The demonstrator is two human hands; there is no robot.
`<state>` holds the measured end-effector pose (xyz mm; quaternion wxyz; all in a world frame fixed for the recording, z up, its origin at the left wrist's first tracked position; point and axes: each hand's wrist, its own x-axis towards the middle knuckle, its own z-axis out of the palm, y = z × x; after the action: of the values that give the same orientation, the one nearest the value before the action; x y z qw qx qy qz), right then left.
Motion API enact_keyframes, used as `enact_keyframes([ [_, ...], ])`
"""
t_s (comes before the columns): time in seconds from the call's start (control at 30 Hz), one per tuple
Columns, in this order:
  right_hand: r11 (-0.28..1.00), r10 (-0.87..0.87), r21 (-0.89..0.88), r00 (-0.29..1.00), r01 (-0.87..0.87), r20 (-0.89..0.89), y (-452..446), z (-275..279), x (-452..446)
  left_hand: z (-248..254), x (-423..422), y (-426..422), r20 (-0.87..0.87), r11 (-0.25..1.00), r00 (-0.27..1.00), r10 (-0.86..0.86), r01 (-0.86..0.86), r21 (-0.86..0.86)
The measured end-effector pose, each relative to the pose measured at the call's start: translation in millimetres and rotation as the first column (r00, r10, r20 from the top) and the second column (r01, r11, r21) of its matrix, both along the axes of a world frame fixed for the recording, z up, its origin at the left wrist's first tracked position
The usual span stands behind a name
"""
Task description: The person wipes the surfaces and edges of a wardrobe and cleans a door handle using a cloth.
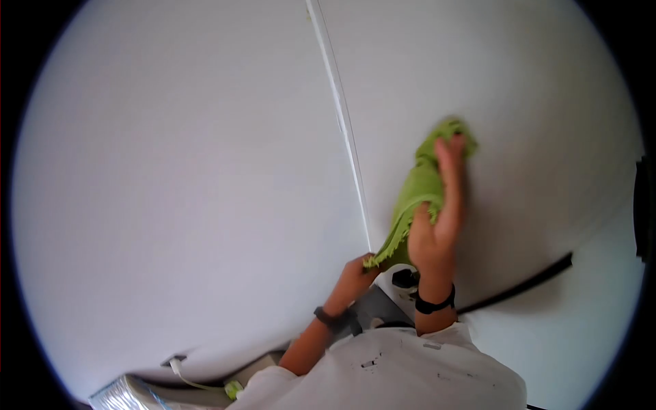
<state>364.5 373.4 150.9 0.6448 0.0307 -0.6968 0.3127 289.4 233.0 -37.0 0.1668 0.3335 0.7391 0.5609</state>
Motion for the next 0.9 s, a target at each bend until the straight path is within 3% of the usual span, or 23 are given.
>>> enact_keyframes([
  [0.07, 0.982, 0.188, -0.002, 0.976, -0.189, 0.105, 4, -7, -25, -11, -21, 5, -0.036, 0.999, 0.999, 0.036, -0.035, 0.019],
  [0.13, 0.97, 0.245, -0.058, 0.951, -0.238, 0.189, 5, -6, -31, -7, -7, 7, -0.042, 0.996, 0.995, 0.09, -0.089, 0.012],
  [0.2, 0.967, 0.251, -0.117, 0.929, -0.227, 0.271, 3, -19, -42, -8, -8, 8, 0.044, 0.994, 0.997, 0.063, -0.059, -0.089],
  [0.23, 0.976, 0.206, -0.127, 0.939, -0.176, 0.276, 31, 2, 7, 19, 41, 41, 0.059, 0.994, 0.998, -0.039, 0.045, -0.102],
  [0.33, 0.973, 0.207, -0.152, 0.94, -0.171, 0.271, 26, -29, -27, 3, -1, 37, 0.109, 0.979, 0.983, -0.149, 0.162, -0.126],
  [0.37, 0.969, 0.207, -0.182, 0.95, -0.167, 0.232, 24, -29, -17, 13, -1, 40, -0.046, 0.999, 0.998, -0.034, 0.035, 0.009],
  [0.4, 0.975, 0.18, -0.175, 0.946, -0.136, 0.268, 22, -27, -3, 19, 7, 40, -0.166, 0.985, 0.981, 0.102, -0.076, 0.155],
  [0.5, 0.986, 0.009, -0.165, 0.975, 0.028, 0.221, 68, -48, 26, 54, -20, 103, -0.02, 0.938, 0.996, -0.087, 0.089, 0.335],
  [0.57, 0.915, -0.338, -0.183, 0.931, 0.359, 0.135, 69, -49, 48, 71, -32, 123, -0.148, 0.855, 0.983, -0.106, 0.166, 0.492],
  [0.6, 0.913, -0.352, -0.167, 0.926, 0.373, 0.138, 68, -47, 54, 79, -44, 133, -0.141, 0.845, 0.983, -0.117, 0.173, 0.505],
  [0.67, 0.848, -0.482, -0.253, 0.876, 0.466, 0.002, 65, -52, 67, 87, -65, 151, -0.433, 0.794, 0.877, -0.207, 0.409, 0.45],
  [0.7, 0.846, -0.491, -0.239, 0.871, 0.477, 0.001, 65, -60, 79, 95, -68, 151, -0.43, 0.784, 0.878, -0.211, 0.415, 0.462],
  [0.77, 0.737, -0.653, -0.085, 0.739, 0.671, 0.165, 70, -73, 100, 120, -75, 149, -0.569, 0.889, 0.769, -0.291, 0.437, 0.136],
  [0.9, 0.726, -0.65, -0.018, 0.695, 0.688, 0.308, 66, -93, 148, 143, -78, 165, -0.677, 0.874, 0.71, -0.194, 0.438, 0.209],
])
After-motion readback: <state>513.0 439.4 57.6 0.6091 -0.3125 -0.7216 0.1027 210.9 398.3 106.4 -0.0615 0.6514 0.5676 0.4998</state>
